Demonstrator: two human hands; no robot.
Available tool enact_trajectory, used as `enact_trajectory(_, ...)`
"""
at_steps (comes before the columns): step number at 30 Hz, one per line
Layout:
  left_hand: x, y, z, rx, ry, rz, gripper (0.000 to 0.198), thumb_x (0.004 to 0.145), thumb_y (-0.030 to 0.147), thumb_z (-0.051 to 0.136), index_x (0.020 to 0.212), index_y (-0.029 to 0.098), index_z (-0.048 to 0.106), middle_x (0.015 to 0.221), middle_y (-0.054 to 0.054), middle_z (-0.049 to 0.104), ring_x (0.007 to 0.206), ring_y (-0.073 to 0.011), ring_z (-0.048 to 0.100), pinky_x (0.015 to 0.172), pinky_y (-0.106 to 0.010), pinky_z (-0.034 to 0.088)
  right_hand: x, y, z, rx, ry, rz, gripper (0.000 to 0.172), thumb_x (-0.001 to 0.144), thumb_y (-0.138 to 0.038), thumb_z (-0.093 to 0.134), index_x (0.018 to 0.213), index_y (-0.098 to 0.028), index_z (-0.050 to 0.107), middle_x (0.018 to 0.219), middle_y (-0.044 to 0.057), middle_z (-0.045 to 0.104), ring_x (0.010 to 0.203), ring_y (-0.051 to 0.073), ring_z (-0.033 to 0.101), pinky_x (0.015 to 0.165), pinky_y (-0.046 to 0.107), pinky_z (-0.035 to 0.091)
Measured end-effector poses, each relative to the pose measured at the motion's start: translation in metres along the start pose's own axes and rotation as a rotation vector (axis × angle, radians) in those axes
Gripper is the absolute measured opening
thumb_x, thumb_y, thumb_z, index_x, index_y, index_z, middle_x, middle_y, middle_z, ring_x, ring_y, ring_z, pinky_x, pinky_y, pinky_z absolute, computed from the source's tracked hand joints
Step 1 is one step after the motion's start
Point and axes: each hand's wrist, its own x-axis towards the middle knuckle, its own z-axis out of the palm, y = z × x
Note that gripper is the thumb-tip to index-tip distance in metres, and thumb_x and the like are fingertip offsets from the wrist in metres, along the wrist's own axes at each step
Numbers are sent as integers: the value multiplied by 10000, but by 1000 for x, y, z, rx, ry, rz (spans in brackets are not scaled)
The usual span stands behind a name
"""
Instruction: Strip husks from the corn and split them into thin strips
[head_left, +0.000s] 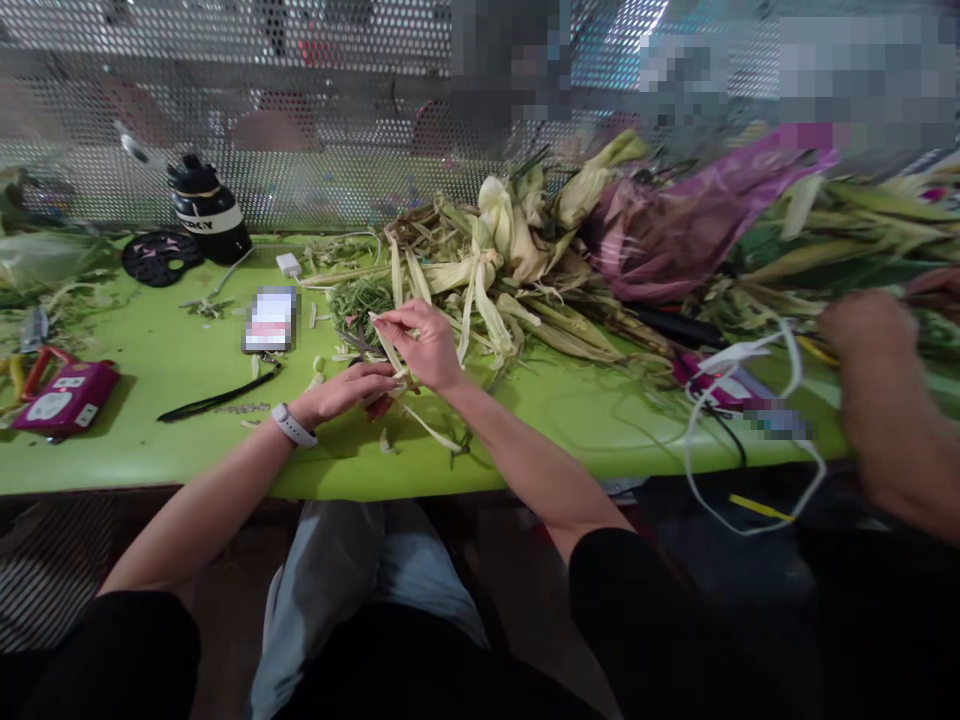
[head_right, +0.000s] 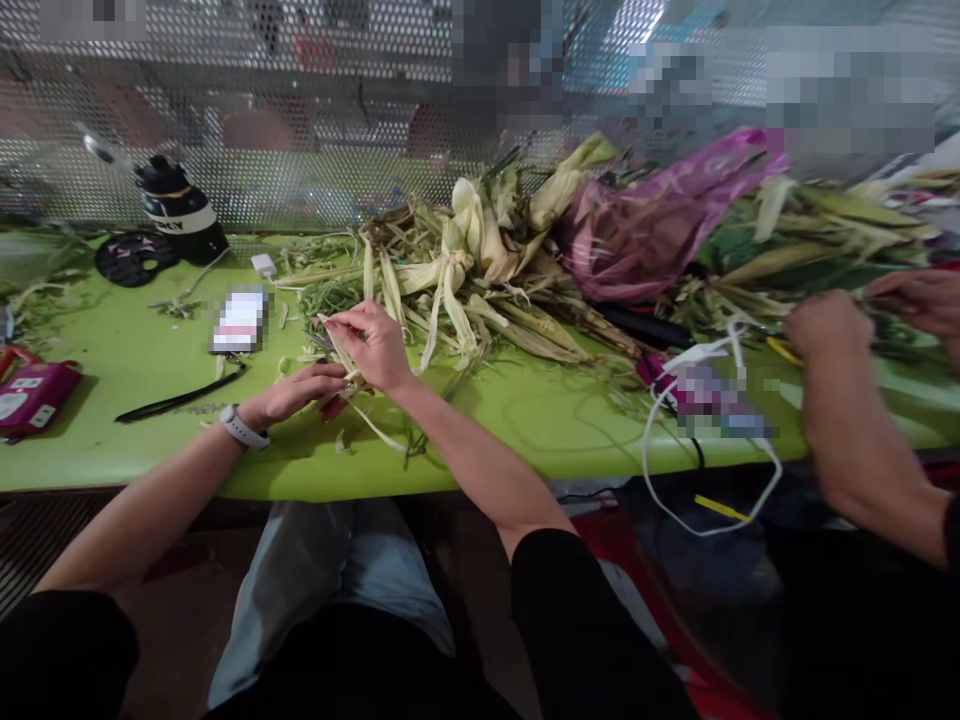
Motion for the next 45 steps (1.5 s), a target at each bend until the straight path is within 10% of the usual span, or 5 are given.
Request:
enact_trajectory(20, 8, -18, -18, -88, 317, -15, 450, 822, 604, 718, 793, 161, 645, 517, 42, 475, 437, -51, 348, 421, -202, 232, 13, 26, -10, -481, -213, -145, 527, 955, -631, 515, 676, -192, 604, 746, 49, 583, 768, 189, 514, 791, 330, 370)
enact_trajectory(34, 8, -19, -20, -204, 441, 6, 400, 800, 501, 777, 840, 131, 629, 536, 57, 505, 441, -38, 384, 431, -188, 252, 10, 25, -16, -593, 106, -325, 442, 1018, -573, 402, 863, -219, 617, 967, 100, 640, 1012, 251, 551, 961, 409, 389)
enact_trajectory(45, 11, -19, -23, -329, 659, 69, 349, 848, 402, 758, 735, 168, 525, 549, 66, 484, 450, -36, 397, 434, -186, 273, 2, 24, -4, -485, -395, -106, 272, 1018, -384, 481, 894, -191, 628, 844, 62, 680, 769, 195, 568, 688, 300, 360)
